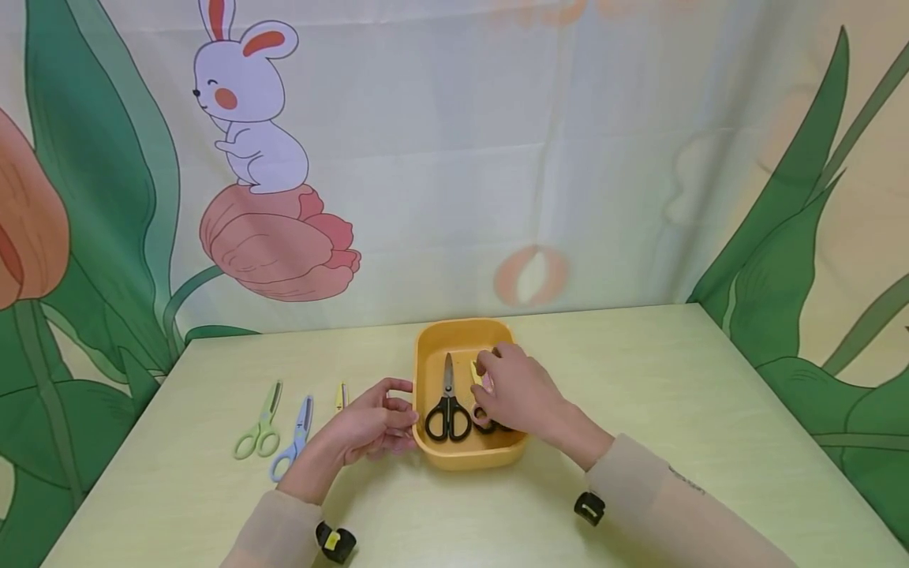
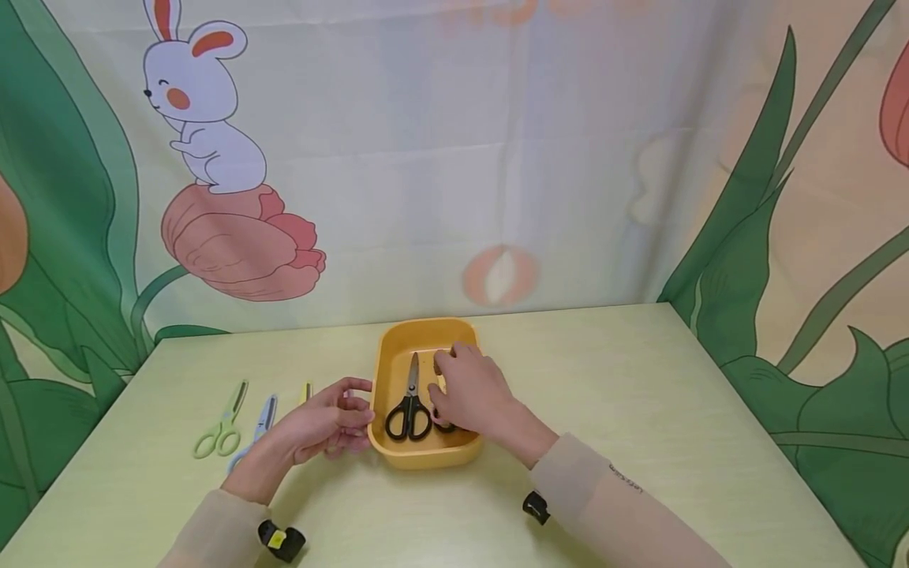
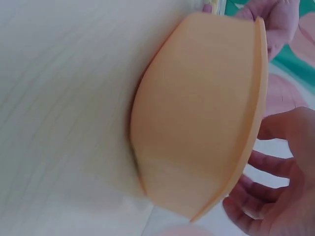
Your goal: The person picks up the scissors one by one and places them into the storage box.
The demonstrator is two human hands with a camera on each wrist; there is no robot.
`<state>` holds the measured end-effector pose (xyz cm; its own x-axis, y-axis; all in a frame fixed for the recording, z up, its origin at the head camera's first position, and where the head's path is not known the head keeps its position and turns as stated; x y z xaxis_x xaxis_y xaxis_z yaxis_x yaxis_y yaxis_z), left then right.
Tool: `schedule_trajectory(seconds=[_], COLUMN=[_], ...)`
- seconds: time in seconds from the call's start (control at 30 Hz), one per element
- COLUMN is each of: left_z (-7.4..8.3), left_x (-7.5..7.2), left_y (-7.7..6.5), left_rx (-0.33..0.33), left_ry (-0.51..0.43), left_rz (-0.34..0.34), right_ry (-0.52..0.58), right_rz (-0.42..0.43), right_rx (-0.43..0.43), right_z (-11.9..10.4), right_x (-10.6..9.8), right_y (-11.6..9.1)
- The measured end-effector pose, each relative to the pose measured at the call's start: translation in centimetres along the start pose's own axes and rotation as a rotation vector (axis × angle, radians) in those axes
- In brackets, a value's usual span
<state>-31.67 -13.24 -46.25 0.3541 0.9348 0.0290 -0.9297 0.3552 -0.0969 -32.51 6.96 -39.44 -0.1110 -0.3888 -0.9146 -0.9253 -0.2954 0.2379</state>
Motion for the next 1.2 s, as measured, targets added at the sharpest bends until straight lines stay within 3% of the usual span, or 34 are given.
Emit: schedule_trajectory(seconds=[0.17, 0.3, 0.67, 0.9, 1.2], left_z=[0.0, 0.0, 0.1, 0.1, 0.2], left_x=[0.0, 0.0, -0.1, 0.0, 0.1], left_y=[0.0, -0.1, -0.1, -0.1, -0.2], left_rx=[-0.004, -0.002, -0.003, 0.003, 0.008], left_ry=[0.002, 0.006, 0.023, 0.026, 0.057], left_rz=[0.006, 0.009, -0.004, 0.003, 0.027], right_ry=[0.228, 0.347, 0.535, 0.784, 0.934], right_rz=[0.065, 0.058, -0.051, -0.229, -0.304], right_rx=[0.035, 0.096, 0.253, 0.431, 0.502], right_z=[2.3, 4.4, 7.8, 9.0, 9.1], right_x=[-1.1, -1.1, 0.5, 2.7, 3.3], right_y=[0.2, 0.3, -0.3, -0.9, -1.5])
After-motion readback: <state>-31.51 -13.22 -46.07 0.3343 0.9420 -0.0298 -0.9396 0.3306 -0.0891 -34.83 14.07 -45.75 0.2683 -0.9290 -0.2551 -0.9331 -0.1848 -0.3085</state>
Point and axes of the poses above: each hand's wrist, its own y-axis towards the middle knuckle, its own x-axis out of the palm, z = x × y, the point moved 7 cm from there along y, towards the middle knuckle, and after that the axes turned 12 degrees about x, right-handed, at the moved point
